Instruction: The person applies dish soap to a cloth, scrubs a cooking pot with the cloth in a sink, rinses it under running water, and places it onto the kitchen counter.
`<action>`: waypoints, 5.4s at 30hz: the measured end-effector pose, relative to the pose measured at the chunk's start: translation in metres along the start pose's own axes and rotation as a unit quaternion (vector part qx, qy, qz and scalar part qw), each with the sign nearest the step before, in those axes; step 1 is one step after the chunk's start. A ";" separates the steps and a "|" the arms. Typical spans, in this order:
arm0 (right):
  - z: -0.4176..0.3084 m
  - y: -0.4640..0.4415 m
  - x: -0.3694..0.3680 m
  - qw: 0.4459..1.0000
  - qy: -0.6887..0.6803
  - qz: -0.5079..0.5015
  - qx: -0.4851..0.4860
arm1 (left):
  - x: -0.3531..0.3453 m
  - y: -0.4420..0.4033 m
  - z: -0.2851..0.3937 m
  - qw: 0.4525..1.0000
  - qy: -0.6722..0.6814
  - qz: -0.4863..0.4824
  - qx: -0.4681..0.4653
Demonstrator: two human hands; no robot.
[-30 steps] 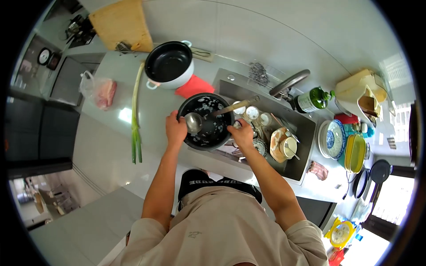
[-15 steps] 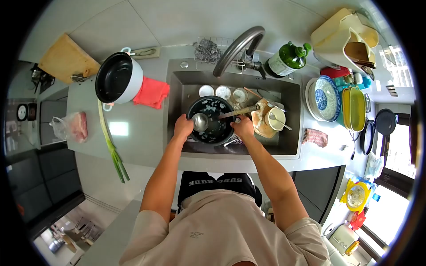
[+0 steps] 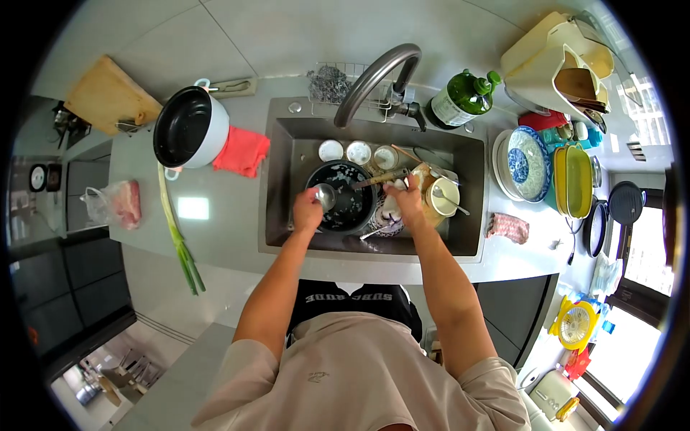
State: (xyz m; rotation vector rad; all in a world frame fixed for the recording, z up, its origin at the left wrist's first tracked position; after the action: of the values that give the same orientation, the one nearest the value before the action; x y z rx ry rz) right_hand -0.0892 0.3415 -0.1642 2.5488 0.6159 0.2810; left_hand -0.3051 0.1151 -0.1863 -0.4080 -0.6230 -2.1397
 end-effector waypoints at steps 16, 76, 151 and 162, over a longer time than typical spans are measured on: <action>-0.086 0.070 0.012 0.942 0.131 -0.306 0.050 | -0.075 0.041 0.060 0.778 0.421 -0.179 0.430; -0.091 0.085 -0.156 0.750 0.409 -0.083 0.513 | 0.106 0.050 0.073 0.906 -0.123 -0.380 0.138; -0.155 0.002 0.013 0.964 0.177 0.125 0.151 | 0.015 0.049 0.204 0.945 -0.236 -0.209 -0.090; -0.161 0.080 -0.016 0.918 -0.005 0.249 0.309 | 0.064 0.063 0.184 0.963 -0.133 -0.224 -0.069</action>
State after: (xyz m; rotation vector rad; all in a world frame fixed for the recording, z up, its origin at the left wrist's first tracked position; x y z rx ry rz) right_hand -0.1229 0.3397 0.0126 3.2999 0.0177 0.2743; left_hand -0.2795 0.1447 0.0143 -0.6920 -0.7773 -2.5946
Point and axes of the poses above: each hand's wrist, its own y-axis away from the middle knuckle, its own x-axis out of the back of the hand, z = x × y, the point moved 4 cm from there along -y, towards the middle knuckle, and after that the axes turned 1 degree about -z, right-handed, at the moved point
